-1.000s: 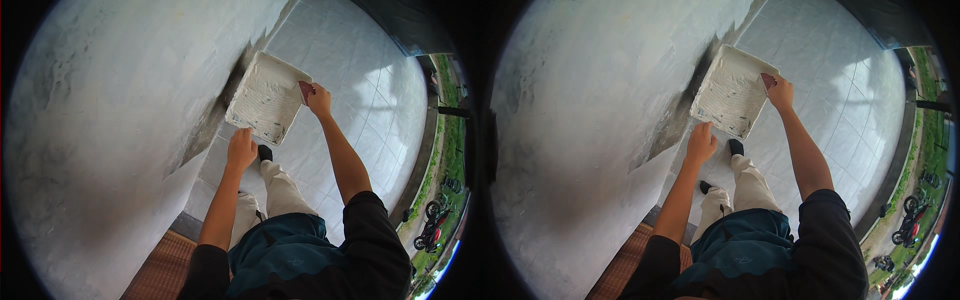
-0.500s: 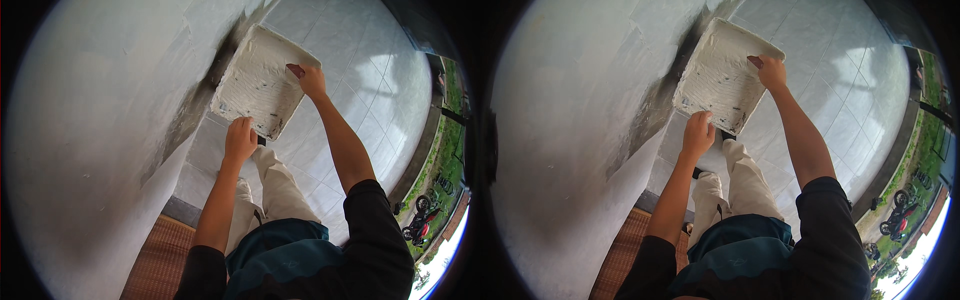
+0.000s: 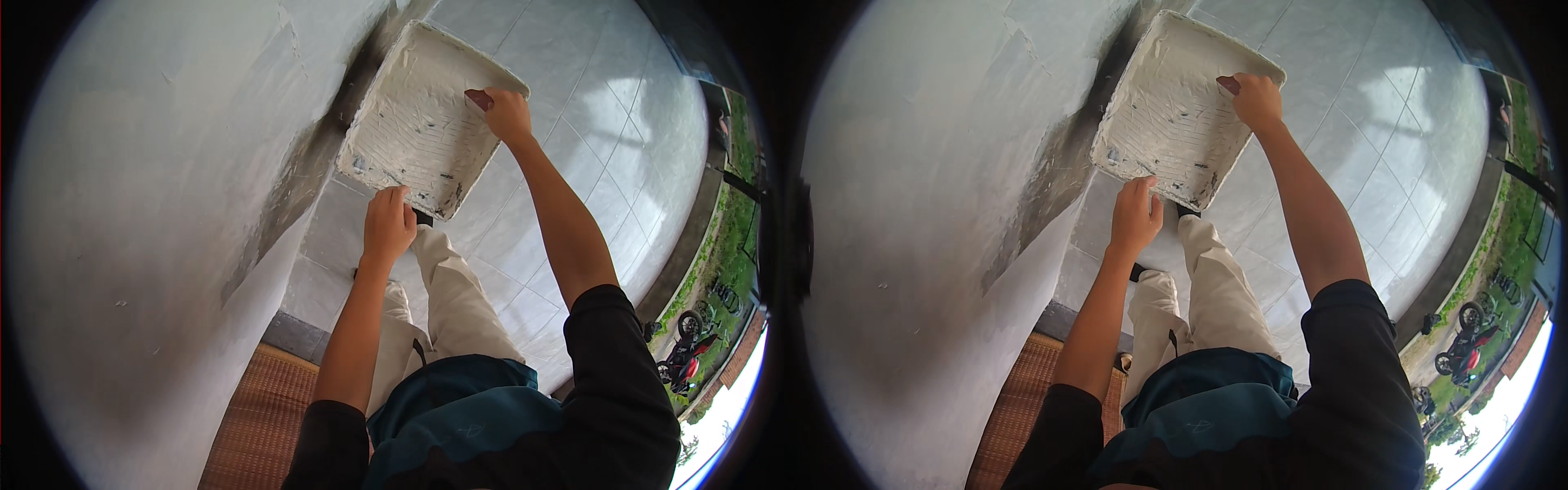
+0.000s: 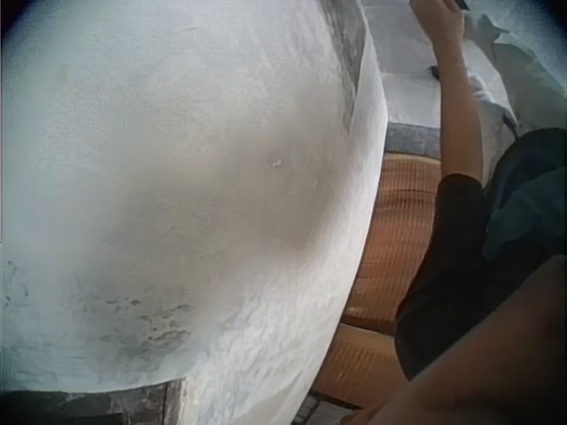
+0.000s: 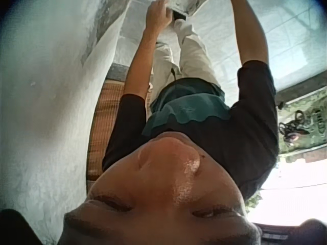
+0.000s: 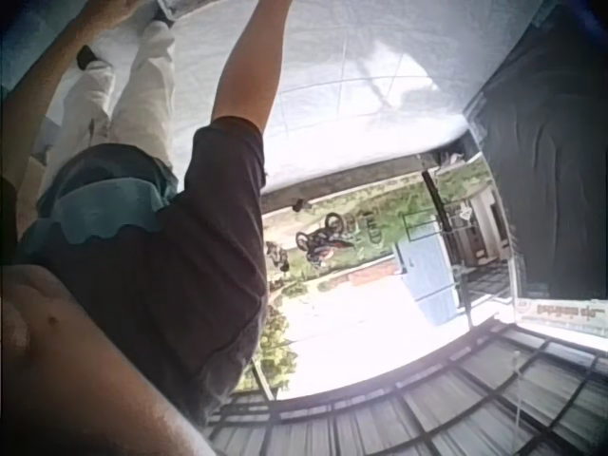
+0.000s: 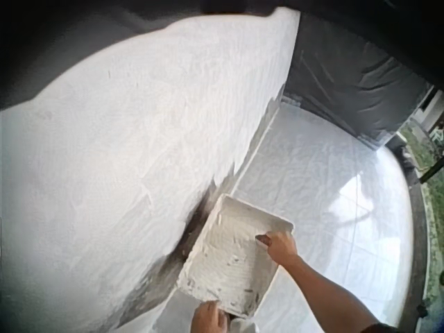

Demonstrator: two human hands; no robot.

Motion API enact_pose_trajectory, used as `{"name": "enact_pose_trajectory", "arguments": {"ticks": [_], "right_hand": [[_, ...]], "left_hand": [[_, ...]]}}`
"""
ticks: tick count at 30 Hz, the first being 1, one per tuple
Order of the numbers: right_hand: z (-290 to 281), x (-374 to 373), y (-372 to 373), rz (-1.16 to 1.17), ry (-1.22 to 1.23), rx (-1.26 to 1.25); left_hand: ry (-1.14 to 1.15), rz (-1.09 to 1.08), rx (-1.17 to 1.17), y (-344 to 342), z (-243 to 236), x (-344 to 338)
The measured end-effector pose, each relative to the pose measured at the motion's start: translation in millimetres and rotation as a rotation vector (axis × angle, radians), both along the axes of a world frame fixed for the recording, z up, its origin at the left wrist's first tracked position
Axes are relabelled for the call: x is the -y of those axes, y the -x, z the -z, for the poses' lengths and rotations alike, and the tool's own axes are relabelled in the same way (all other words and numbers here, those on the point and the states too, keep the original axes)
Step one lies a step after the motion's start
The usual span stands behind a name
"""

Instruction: The person applies wall putty to a wall using a putty knife, smoothing the filler onto a damaged section of the exterior wall.

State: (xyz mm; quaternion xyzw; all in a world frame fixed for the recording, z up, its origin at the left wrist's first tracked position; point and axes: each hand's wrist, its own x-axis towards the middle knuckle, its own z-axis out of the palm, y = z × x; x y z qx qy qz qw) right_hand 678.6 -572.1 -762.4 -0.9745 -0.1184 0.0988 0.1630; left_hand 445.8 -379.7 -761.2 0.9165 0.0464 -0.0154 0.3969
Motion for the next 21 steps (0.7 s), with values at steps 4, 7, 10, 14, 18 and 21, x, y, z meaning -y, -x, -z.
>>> {"name": "enact_pose_trajectory", "arguments": {"ticks": [4, 7, 10, 14, 18, 21], "right_hand": [[1.0, -5.0, -0.2, -0.015, 0.012, -0.012], [0.5, -6.8, 1.2, -0.025, 0.016, -0.014], [0.2, -8.9, 5.0, -0.024, 0.013, -0.010], [2.8, -11.5, 11.7, -0.005, 0.012, -0.018], [1.5, -9.3, 15.3, -0.015, -0.032, -0.046], [8.8, -5.0, 24.7, 0.018, -0.085, -0.071]], "left_hand": [[-0.006, -0.003, 0.006, 9.3, 4.9, -0.4], [-0.002, -0.008, 0.003, 15.3, 5.2, -0.1], [0.001, -0.009, -0.023, 20.0, 5.1, -0.3], [-0.005, -0.018, -0.001, 25.6, 5.7, -0.1], [-0.010, -0.020, -0.045, 31.5, 6.4, -0.3], [-0.008, -0.030, -0.032, 36.6, 9.0, 0.6]]}}
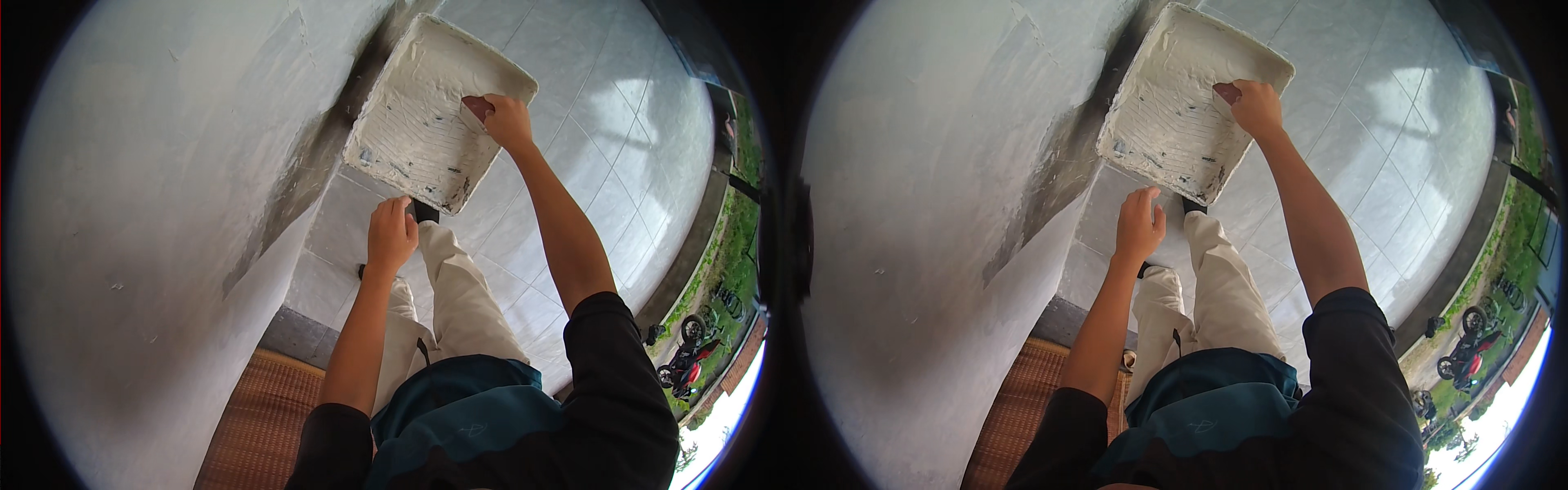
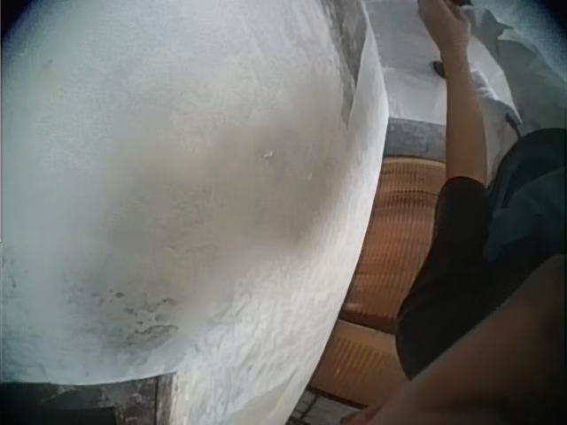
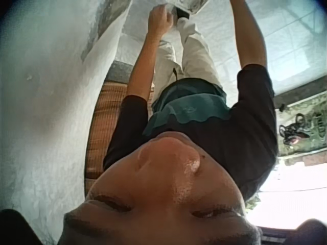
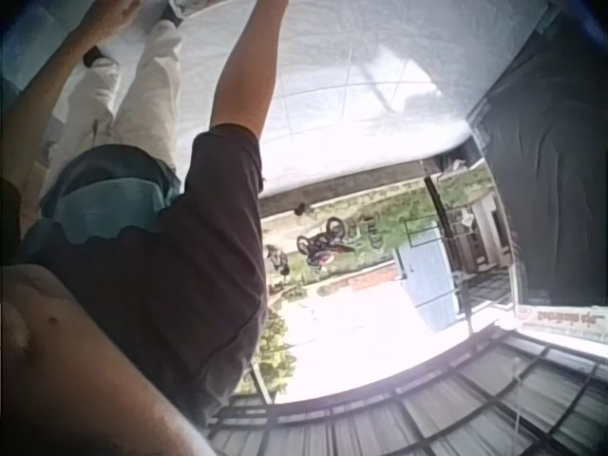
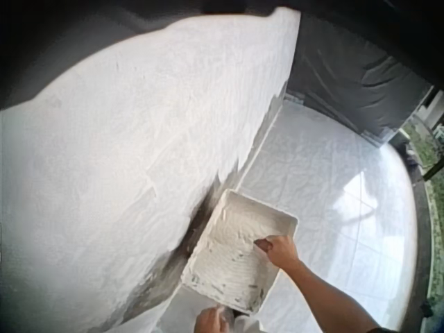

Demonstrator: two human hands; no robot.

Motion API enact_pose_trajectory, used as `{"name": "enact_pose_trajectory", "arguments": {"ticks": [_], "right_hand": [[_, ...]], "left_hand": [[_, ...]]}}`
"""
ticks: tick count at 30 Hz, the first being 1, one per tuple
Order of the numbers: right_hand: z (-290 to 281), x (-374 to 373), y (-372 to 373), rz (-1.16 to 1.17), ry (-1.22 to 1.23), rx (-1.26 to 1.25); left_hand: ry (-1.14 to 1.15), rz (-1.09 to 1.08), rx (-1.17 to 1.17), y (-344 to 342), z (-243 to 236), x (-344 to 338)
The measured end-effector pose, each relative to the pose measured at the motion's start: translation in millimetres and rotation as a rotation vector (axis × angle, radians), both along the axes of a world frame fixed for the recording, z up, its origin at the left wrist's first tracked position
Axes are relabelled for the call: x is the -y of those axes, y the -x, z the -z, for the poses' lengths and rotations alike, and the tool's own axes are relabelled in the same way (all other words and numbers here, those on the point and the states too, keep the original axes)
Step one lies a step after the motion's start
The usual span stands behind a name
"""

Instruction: The person applies wall putty to a wall using a putty knife, smoothing the filler onto a damaged section of the exterior wall.

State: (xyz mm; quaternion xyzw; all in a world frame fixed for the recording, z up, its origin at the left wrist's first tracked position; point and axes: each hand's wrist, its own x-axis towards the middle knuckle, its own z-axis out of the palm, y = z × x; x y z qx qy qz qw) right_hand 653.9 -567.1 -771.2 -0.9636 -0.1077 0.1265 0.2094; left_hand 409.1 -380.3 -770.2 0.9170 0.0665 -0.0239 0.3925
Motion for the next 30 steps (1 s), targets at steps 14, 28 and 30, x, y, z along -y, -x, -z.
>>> {"name": "enact_pose_trajectory", "arguments": {"ticks": [14, 28, 30], "right_hand": [[35.8, 4.5, 28.2, 0.028, -0.248, -0.308], [-24.8, -44.2, 98.7, 0.371, -1.293, -0.947], [-40.8, -53.2, 105.5, 0.360, -1.356, -0.900]], "left_hand": [[-0.046, -0.029, 0.012, 18.9, -5.8, -11.5], [-0.303, -0.116, 0.218, 32.2, -58.1, -74.4], [-0.321, -0.118, 0.248, 39.2, -72.6, -83.6]]}}
